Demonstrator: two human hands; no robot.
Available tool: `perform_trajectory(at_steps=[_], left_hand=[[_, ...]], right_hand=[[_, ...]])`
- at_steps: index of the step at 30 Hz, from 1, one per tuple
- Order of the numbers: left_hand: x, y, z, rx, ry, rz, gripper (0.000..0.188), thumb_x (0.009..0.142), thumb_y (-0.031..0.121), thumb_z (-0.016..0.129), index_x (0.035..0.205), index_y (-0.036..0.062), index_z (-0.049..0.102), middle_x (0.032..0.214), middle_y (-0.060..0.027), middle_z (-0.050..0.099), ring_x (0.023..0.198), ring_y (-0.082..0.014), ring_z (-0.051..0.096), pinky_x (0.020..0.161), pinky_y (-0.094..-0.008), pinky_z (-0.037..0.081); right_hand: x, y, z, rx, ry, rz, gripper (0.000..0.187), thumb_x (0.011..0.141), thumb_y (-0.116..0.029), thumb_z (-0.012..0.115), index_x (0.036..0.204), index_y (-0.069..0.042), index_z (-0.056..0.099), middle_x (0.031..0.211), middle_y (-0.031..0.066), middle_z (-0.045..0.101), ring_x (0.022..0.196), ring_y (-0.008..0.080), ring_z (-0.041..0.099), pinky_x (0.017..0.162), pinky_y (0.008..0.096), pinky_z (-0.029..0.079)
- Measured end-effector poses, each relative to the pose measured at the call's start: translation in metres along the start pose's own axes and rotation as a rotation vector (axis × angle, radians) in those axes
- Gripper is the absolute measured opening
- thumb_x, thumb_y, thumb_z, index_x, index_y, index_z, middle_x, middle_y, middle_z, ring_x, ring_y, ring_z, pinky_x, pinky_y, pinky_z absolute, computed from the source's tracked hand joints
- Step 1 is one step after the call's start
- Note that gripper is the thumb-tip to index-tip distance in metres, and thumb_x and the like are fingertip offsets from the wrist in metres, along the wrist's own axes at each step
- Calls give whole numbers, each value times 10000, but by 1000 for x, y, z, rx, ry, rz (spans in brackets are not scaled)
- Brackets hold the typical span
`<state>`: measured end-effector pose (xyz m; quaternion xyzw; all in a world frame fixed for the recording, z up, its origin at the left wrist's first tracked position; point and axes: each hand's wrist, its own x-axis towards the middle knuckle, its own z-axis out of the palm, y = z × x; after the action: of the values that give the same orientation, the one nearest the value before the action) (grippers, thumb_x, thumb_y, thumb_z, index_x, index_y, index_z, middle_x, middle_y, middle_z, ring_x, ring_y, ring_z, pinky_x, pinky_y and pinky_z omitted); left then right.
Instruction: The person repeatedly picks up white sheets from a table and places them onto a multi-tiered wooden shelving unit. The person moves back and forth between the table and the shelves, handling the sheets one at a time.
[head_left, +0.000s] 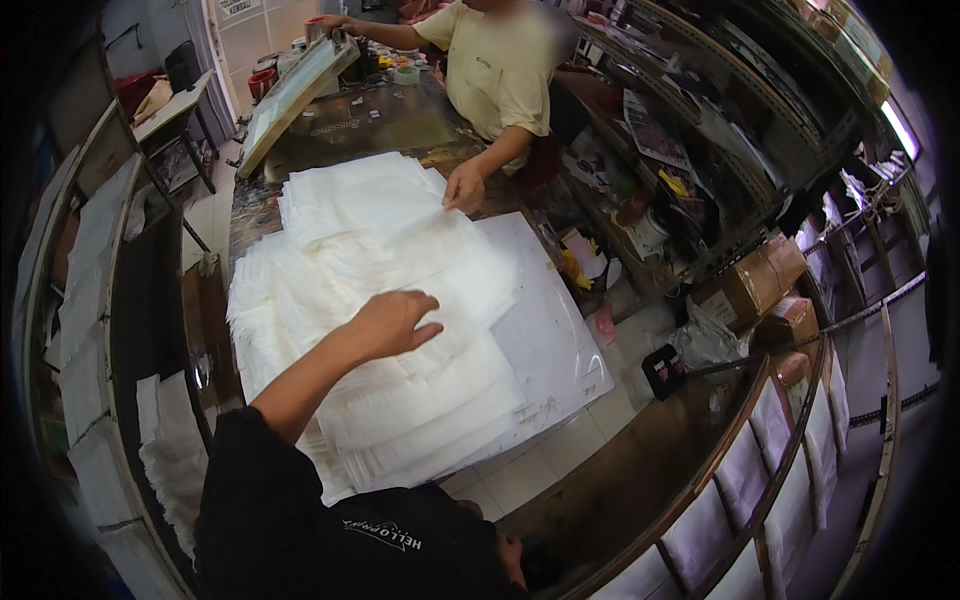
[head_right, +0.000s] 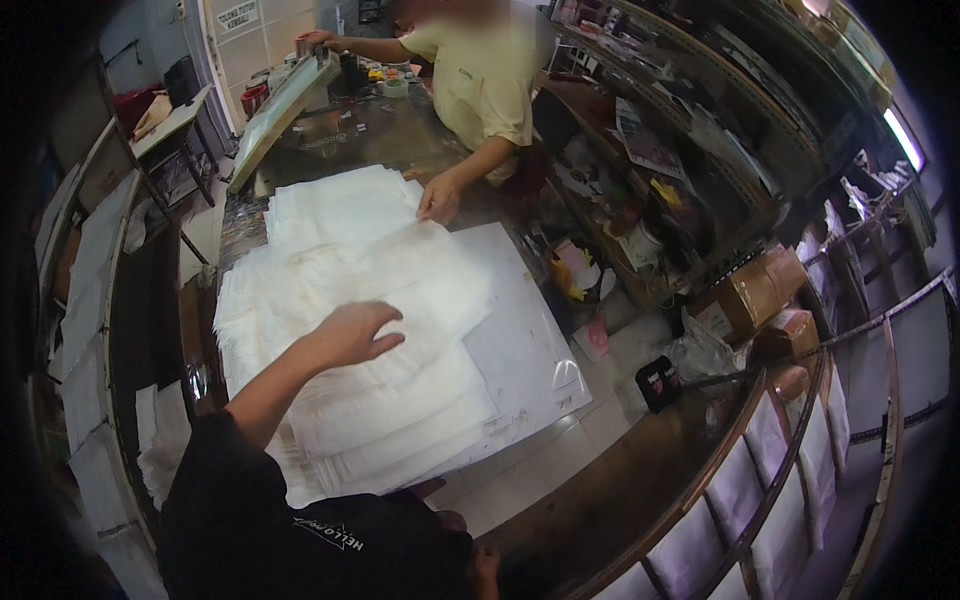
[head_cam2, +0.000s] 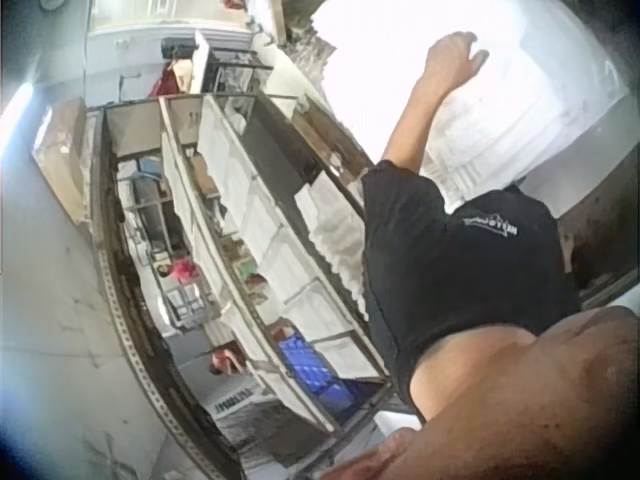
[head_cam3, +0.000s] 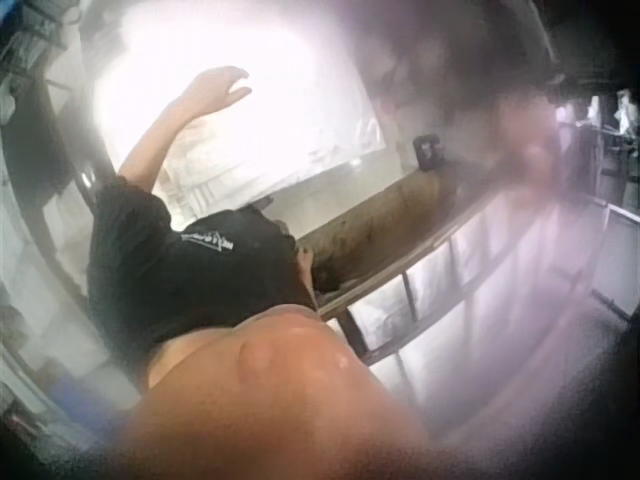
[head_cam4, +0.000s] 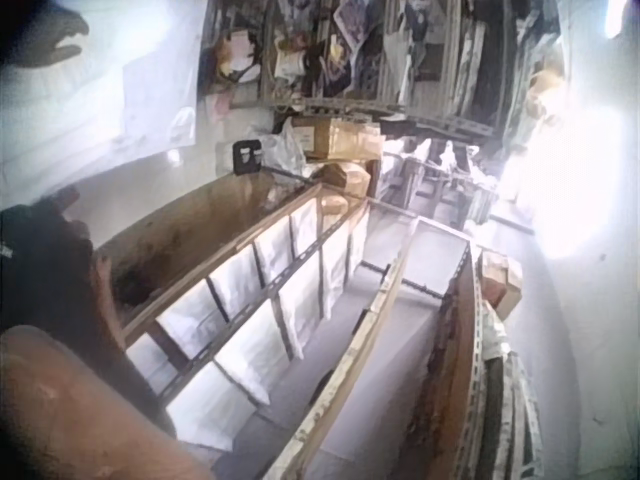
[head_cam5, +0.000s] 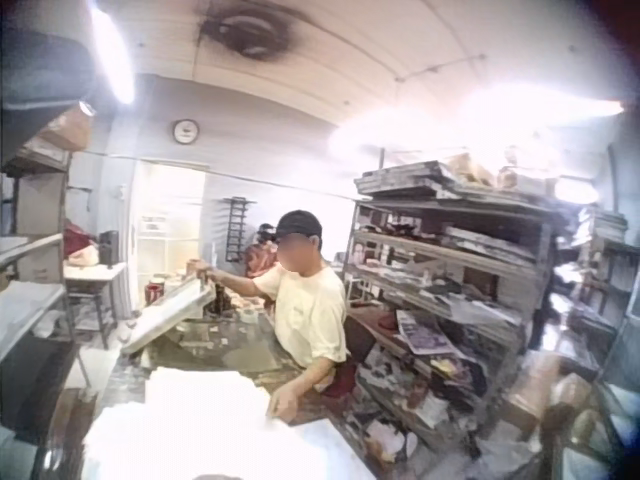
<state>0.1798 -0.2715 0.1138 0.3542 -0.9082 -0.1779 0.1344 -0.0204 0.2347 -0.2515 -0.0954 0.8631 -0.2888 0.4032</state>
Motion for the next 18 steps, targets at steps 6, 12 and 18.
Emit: perform_trajectory(at_steps=[6,12,18], left_hand=[[45,-8,22,207,56,19,270,857,283,672,951,32,636,927,-142,628,916,-316,626,765,-425,522],[88,-25,87,376,-113,-30,314,860,307,647,1008,31,642,991,-137,646,958,-289,648,775,-414,551],[126,-53,149,394,-126,-106,209,845,103,548,1009,23,650,1012,-181,672,926,-330,676,781,-431,557]], right_hand=[[-2,-21,-4,52,-43,76,372,901,-245,615,1039,100,644,941,202,684,835,259,655,752,389,518],[6,10,3,257,-41,86,304,885,-223,643,959,71,615,812,138,661,674,202,639,625,337,521],[-35,-24,-6,137,68,169,345,858,-267,639,984,54,634,883,139,679,740,219,642,705,365,519]])
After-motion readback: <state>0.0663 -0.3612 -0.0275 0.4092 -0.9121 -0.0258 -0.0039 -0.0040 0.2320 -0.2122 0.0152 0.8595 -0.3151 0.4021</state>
